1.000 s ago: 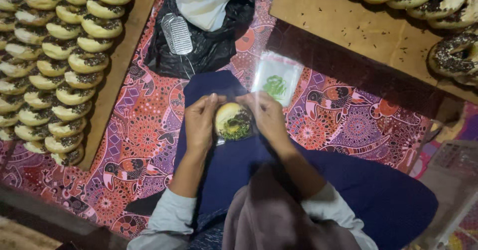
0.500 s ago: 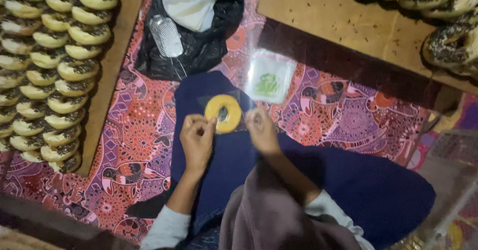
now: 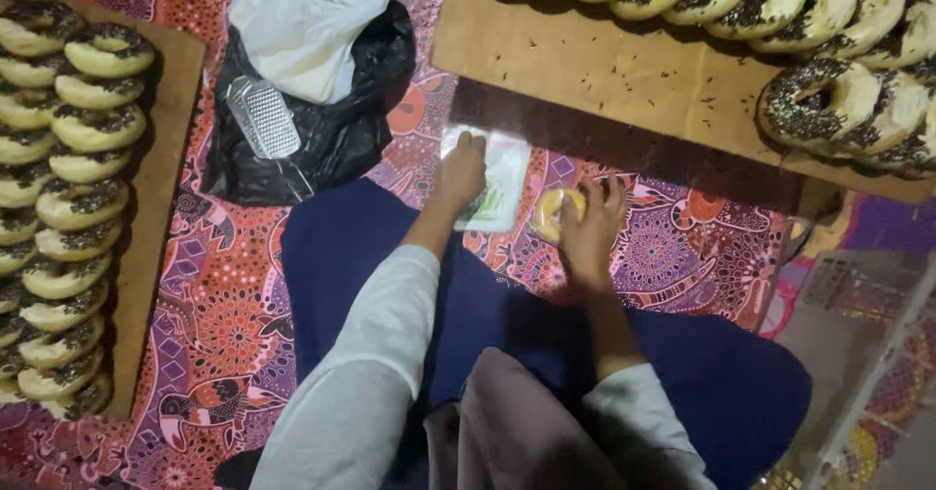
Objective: The person sits on a patterned mat and repeatedly picks up ring-shaped doughnuts from a wooden board, places them into small clear plastic bags, and sets the packaged items into a white plastic crate. The process is repeated for multiple doughnuts.
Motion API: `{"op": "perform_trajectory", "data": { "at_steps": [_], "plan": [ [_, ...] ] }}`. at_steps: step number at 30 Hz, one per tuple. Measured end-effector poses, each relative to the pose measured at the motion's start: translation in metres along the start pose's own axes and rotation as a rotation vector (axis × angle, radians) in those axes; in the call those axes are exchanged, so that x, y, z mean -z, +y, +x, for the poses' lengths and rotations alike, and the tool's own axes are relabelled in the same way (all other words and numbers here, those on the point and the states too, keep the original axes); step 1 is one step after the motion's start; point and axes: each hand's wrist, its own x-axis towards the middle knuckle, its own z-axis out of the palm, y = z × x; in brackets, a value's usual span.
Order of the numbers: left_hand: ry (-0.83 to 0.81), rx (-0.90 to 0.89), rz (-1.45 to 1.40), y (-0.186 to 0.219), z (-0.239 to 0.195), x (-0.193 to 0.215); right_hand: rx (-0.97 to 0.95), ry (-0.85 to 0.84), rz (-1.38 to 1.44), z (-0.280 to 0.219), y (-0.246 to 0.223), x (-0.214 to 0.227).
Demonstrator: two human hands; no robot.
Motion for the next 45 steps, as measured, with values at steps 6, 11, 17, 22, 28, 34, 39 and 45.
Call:
{"op": "perform_trajectory", "data": {
  "at_steps": [6,11,17,22,28,34,39,45],
  "plan": [
    [-0.064,-0.087,-0.072,0.048,-0.034,0.05,-0.127,-0.215,0.419,0.047,-0.054,-0.011],
    [0.36,0.009,-0.439,0.089,-0.038,0.105,0.022,-0.311,0.628,0.073,-0.093,0.011],
    [0.447,0.209,-0.65,0.1,-0.027,0.131,0.496,0.167,0.249,0.046,-0.154,0.091],
    [0.566,-0.228,-0.379,0.139,-0.056,0.152,0.339,-0.164,0.354,0.041,-0.174,0.119],
    [0.521,0.032,-1.695,0.153,-0.038,0.168,0.592,-0.229,0.387,0.08,-0.166,0.091],
    [0.303,-0.094,-2.265,0.07,0.061,0.156,0.496,-0.354,0.574,0.146,-0.185,0.095],
    [0.431,0.166,-2.431,0.03,0.08,0.175,0.499,-0.027,0.09,0.254,-0.16,0.078],
    [0.438,0.279,-2.707,0.022,0.082,0.186,0.464,-0.096,-0.183,0.26,-0.171,0.062]
  ]
}}
